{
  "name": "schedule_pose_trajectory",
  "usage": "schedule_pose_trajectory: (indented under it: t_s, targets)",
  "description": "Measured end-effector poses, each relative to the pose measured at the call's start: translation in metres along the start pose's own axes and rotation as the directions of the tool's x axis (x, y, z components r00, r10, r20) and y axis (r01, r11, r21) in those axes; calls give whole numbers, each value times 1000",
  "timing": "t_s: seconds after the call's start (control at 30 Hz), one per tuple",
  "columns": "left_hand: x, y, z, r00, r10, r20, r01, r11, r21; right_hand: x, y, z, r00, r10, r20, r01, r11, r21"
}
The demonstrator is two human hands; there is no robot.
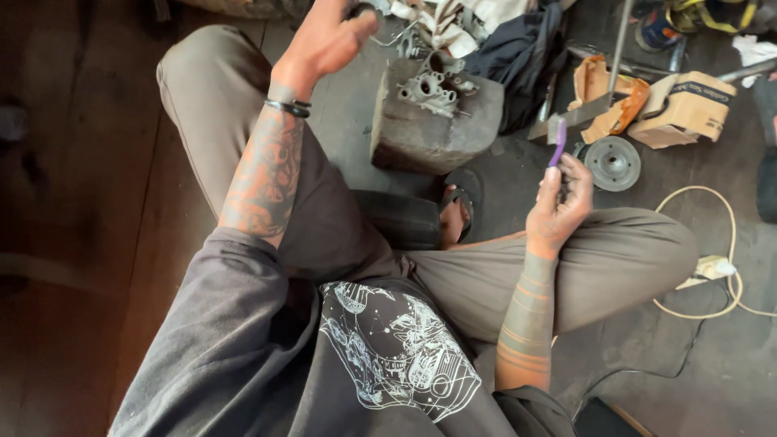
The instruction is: Cleaning a motorcycle engine component using a toothbrush
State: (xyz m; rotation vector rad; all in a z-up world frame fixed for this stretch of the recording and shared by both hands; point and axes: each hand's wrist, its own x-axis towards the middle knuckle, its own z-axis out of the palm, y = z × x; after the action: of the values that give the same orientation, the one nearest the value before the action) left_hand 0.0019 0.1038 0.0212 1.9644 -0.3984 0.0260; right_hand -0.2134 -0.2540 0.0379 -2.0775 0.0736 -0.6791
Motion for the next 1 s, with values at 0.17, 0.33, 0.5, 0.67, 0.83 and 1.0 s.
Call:
schedule_pose_trajectory:
  t_s: [0.17,0.33,0.5,0.67,0.83,1.0]
  targets:
    - [0,-24,-3,999,-7,-50,19,970,244,0,5,5,999,46,19,-47,997,58]
    - [-2,-42,15,988,-124,95,49,820,570,3,5,14,997,64,46,-66,996,62]
    - [-4,-30,38,929,-173,327,-18,861,508,0,19,26,981,113,156,-133,984,122]
    - [-9,-30,48,926,-86,367,-120,856,503,-10,-7,48,944,79,321,-91,996,24]
    - [-10,-36,55,923,18,384,-225,836,501,-20,-32,82,902,-87,422,164,975,-151]
    - [-9,-33,52,920,-22,391,-194,841,505,-19,-40,118,881,-170,441,280,940,-196]
